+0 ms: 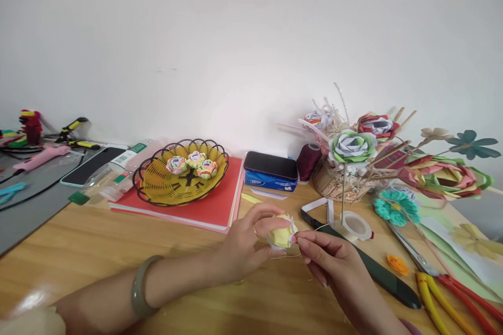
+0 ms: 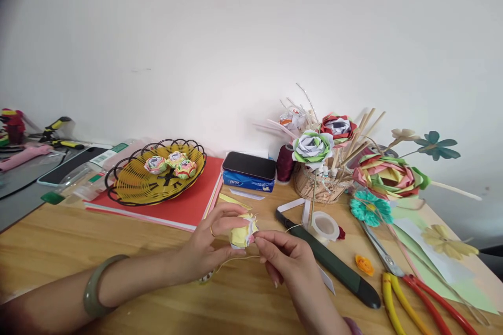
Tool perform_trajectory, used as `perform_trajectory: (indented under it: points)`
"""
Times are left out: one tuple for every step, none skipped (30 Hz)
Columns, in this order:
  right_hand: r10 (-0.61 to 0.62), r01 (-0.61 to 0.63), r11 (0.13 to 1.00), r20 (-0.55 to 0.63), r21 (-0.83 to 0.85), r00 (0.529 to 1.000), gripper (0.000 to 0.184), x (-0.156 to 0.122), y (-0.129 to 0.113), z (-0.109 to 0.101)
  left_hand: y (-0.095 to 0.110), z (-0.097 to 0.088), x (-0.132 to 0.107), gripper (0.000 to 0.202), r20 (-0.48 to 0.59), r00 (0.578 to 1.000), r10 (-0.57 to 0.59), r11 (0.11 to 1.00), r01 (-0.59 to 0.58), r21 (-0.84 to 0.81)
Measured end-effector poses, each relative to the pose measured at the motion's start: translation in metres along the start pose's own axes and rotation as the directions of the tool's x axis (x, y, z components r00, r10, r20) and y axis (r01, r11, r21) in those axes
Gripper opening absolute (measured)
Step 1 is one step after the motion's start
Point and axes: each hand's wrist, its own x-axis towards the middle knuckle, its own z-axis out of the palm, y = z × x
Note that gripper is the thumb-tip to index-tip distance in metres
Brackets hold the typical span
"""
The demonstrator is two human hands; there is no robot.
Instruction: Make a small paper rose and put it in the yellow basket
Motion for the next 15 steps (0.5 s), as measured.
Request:
perform_trajectory:
  points:
    - [-0.002,0.001,1.0,0.018,0.019,1.0,0.035,-0.0001,-0.0005,0.0002,-0.0003,0.0001,-0.0007,0.041,-0.005,1.0,0.008,1.0,-0.008,0.012]
    - [0.001,-0.002,0.999,0.038,0.036,0.999,0.034,-0.0002,-0.0008,0.0001,-0.0006,0.0002,-0.0012,0.04,-0.009,1.0,0.014,1.0,-0.014,0.02]
    - [0.006,-0.009,0.999,0.056,0.049,0.998,0.033,-0.0003,-0.0009,-0.0002,-0.0009,0.0003,-0.0016,0.039,-0.009,1.0,0.015,1.0,-0.015,0.024]
    - [0.01,-0.014,0.998,0.071,0.056,0.997,0.031,-0.0004,-0.0009,-0.0007,-0.0011,0.0004,-0.0018,0.039,-0.006,1.0,0.014,1.0,-0.014,0.024]
    - [0.014,-0.019,0.998,0.086,0.054,0.996,0.03,-0.0005,-0.0007,-0.0014,-0.0014,0.0005,-0.0019,0.038,-0.002,1.0,0.014,1.0,-0.014,0.021]
    - [0.017,-0.022,0.999,0.098,0.047,0.995,0.029,-0.0005,-0.0005,-0.0021,-0.0017,0.0006,-0.002,0.037,0.003,1.0,0.013,1.0,-0.013,0.017]
    - [0.017,-0.021,0.999,0.108,0.037,0.994,0.029,-0.0004,-0.0002,-0.0027,-0.002,0.0008,-0.002,0.036,0.007,1.0,0.01,1.0,-0.01,0.014]
    - [0.015,-0.018,0.999,0.115,0.027,0.993,0.028,-0.0003,0.0001,-0.0032,-0.0024,0.001,-0.002,0.035,0.009,1.0,0.009,1.0,-0.009,0.014]
    - [0.012,-0.014,1.0,0.12,0.018,0.993,0.028,-0.0001,0.0004,-0.0034,-0.0027,0.0012,-0.002,0.035,0.011,1.0,0.009,1.0,-0.01,0.013]
    - [0.008,-0.009,1.0,0.122,0.01,0.993,0.028,0.0001,0.0005,-0.0035,-0.003,0.0014,-0.0021,0.036,0.012,1.0,0.012,1.0,-0.012,0.01]
    - [0.005,-0.005,1.0,0.121,0.003,0.993,0.028,0.0004,0.0006,-0.0033,-0.0032,0.0015,-0.002,0.038,0.015,1.0,0.012,1.0,-0.012,0.006]
    - [0.001,-0.001,1.0,0.116,-0.004,0.993,0.028,0.0007,0.0006,-0.0028,-0.0031,0.0015,-0.0019,0.04,0.017,1.0,0.011,1.0,-0.011,0.0]
    - [-0.003,0.005,1.0,0.111,-0.012,0.994,0.028,0.0009,0.0005,-0.0023,-0.0029,0.0014,-0.0017,0.04,0.02,1.0,0.009,1.0,-0.009,-0.008]
    - [-0.008,0.011,1.0,0.106,-0.019,0.994,0.028,0.001,0.0004,-0.0017,-0.0025,0.0011,-0.0013,0.04,0.023,1.0,0.004,1.0,-0.003,-0.013]
    - [-0.015,0.018,1.0,0.102,-0.026,0.995,0.029,0.001,0.0002,-0.0012,-0.0019,0.0008,-0.0008,0.039,0.026,1.0,-0.004,1.0,0.005,-0.016]
